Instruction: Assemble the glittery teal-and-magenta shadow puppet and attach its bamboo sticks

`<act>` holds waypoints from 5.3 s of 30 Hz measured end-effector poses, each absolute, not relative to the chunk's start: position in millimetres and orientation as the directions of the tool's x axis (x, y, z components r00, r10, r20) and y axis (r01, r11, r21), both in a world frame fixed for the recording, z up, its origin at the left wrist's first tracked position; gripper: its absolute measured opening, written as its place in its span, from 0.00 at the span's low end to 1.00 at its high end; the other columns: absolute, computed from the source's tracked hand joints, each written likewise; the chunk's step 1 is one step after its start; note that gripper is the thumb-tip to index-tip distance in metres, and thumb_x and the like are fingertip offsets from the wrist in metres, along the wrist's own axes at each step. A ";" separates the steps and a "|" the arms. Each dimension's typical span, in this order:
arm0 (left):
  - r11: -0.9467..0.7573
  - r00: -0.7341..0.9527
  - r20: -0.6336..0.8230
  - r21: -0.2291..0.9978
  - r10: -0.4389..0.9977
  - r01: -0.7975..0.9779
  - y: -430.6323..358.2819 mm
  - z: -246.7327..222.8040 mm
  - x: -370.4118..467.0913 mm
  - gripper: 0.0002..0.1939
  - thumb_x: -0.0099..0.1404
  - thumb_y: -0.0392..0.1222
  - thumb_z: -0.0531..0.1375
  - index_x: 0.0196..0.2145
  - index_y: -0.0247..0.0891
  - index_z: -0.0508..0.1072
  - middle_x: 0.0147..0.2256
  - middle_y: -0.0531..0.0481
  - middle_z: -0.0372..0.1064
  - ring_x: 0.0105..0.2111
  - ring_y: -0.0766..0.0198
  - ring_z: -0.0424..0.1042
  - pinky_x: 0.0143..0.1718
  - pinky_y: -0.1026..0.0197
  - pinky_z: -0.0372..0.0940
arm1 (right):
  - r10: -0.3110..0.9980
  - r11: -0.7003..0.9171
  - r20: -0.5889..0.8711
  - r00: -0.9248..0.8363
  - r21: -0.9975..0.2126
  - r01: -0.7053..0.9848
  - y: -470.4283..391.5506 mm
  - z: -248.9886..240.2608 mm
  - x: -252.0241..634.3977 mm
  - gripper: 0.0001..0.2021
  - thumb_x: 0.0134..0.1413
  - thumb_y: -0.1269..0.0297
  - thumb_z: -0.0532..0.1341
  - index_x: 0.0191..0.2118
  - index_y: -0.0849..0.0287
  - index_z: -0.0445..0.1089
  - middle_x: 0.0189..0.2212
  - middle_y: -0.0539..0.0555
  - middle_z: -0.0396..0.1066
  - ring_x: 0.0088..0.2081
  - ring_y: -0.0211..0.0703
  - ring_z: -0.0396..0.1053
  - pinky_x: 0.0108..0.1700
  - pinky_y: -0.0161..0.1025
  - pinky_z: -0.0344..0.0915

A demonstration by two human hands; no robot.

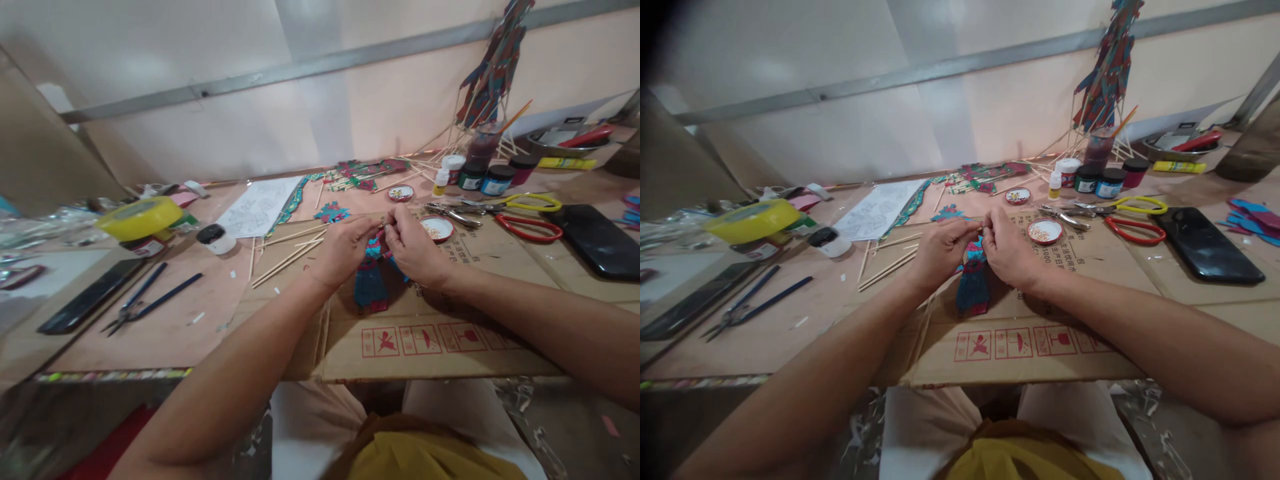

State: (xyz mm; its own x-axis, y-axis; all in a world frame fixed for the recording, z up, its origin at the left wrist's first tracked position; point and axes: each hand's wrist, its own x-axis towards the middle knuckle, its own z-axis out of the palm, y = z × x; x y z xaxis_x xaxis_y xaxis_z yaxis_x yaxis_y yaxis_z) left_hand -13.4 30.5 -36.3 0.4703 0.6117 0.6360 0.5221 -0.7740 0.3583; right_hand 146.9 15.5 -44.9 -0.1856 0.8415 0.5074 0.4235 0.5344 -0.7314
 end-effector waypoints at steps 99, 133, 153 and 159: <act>-0.735 0.541 0.510 0.346 0.669 0.583 30.8 -22.5 -17.0 0.12 0.69 0.37 0.52 0.43 0.37 0.74 0.37 0.47 0.76 0.36 0.63 0.72 0.38 0.61 0.64 | 0.830 0.550 0.527 -0.184 -0.715 0.432 22.1 -46.9 146.9 0.06 0.55 0.72 0.50 0.33 0.54 0.51 0.26 0.47 0.55 0.26 0.39 0.54 0.30 0.39 0.53; -0.751 0.584 0.495 0.261 0.643 0.606 33.0 -21.8 -18.3 0.09 0.68 0.35 0.53 0.38 0.35 0.75 0.32 0.46 0.74 0.35 0.61 0.72 0.38 0.60 0.65 | 0.816 0.563 0.543 -0.200 -0.667 0.489 17.3 -40.3 148.9 0.08 0.55 0.73 0.52 0.33 0.53 0.51 0.26 0.48 0.55 0.27 0.40 0.52 0.31 0.40 0.50; -0.766 0.557 0.556 0.264 0.617 0.586 31.9 -29.1 -18.0 0.11 0.67 0.32 0.53 0.41 0.35 0.75 0.37 0.45 0.74 0.39 0.61 0.72 0.42 0.59 0.67 | 0.847 0.522 0.507 -0.157 -0.742 0.419 16.8 -45.8 143.4 0.07 0.55 0.72 0.50 0.33 0.54 0.50 0.26 0.47 0.54 0.27 0.38 0.54 0.30 0.39 0.52; -0.750 0.586 0.491 0.260 0.645 0.608 34.3 -24.9 -18.5 0.12 0.70 0.38 0.51 0.42 0.36 0.74 0.37 0.45 0.75 0.39 0.60 0.72 0.42 0.57 0.66 | 0.817 0.559 0.548 -0.182 -0.672 0.485 20.2 -44.5 149.1 0.06 0.54 0.72 0.51 0.33 0.54 0.51 0.26 0.48 0.55 0.26 0.39 0.53 0.29 0.39 0.50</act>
